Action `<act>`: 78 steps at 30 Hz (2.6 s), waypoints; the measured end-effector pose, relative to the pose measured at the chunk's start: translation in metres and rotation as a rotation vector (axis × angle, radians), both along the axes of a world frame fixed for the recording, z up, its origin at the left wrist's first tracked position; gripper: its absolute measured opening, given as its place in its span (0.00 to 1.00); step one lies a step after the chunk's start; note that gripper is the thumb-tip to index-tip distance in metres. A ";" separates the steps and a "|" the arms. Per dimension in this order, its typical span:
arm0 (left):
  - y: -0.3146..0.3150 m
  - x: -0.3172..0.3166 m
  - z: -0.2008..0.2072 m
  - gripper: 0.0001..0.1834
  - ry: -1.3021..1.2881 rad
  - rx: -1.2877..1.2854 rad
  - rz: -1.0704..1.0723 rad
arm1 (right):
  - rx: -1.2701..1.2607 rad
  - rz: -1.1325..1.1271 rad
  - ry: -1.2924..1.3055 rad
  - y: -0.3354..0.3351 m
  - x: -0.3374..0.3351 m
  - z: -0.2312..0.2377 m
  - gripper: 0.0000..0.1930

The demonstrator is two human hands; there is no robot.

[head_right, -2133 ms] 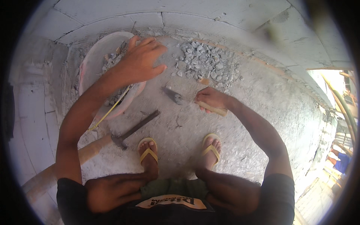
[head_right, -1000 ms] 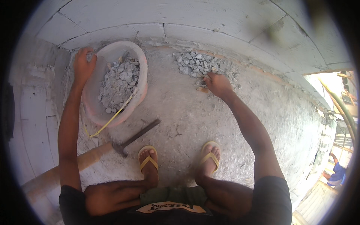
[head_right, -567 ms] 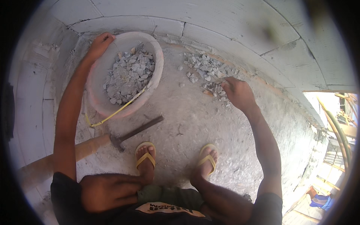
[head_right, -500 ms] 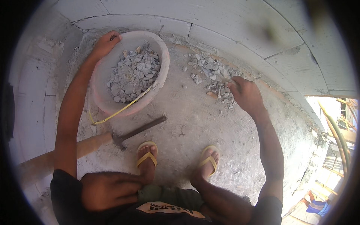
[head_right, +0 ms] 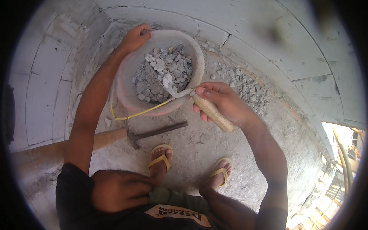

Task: The person uses a hammer to break up concrete debris on a tiled floor and then scoops the fragments into a pink bucket with a trowel. The person repeatedly breaks and collects debris across the floor area.

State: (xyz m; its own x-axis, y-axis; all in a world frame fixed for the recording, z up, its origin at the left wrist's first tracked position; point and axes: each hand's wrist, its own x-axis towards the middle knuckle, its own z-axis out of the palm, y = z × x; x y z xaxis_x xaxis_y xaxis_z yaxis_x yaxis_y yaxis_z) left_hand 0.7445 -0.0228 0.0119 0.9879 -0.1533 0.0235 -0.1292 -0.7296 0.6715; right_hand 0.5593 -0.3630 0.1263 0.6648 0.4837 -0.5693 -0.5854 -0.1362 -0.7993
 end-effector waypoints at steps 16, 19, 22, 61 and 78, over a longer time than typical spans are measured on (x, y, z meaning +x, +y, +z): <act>-0.009 -0.001 0.005 0.16 -0.185 0.129 0.001 | -0.205 -0.342 -0.016 -0.122 -0.027 -0.136 0.15; -0.005 0.004 -0.002 0.16 -0.193 0.153 0.019 | -0.036 -0.426 0.126 -0.072 -0.021 -0.190 0.14; -0.005 0.000 -0.002 0.17 -0.189 0.154 0.053 | 0.214 -0.638 0.268 -0.034 0.005 -0.222 0.15; -0.014 -0.006 0.010 0.26 -0.091 0.371 -0.067 | -1.145 0.001 -0.610 -0.191 -0.013 -0.180 0.17; -0.023 -0.021 0.026 0.51 0.046 0.222 -0.230 | -1.199 0.025 -0.699 -0.179 -0.033 -0.114 0.15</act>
State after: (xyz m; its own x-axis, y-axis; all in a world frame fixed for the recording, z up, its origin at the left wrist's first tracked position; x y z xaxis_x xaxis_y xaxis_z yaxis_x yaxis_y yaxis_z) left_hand 0.7239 -0.0455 0.0382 0.9261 -0.3688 -0.0794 -0.2806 -0.8140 0.5085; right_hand 0.5261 -0.5424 0.0120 0.9793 -0.0427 -0.1979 -0.1041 -0.9446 -0.3113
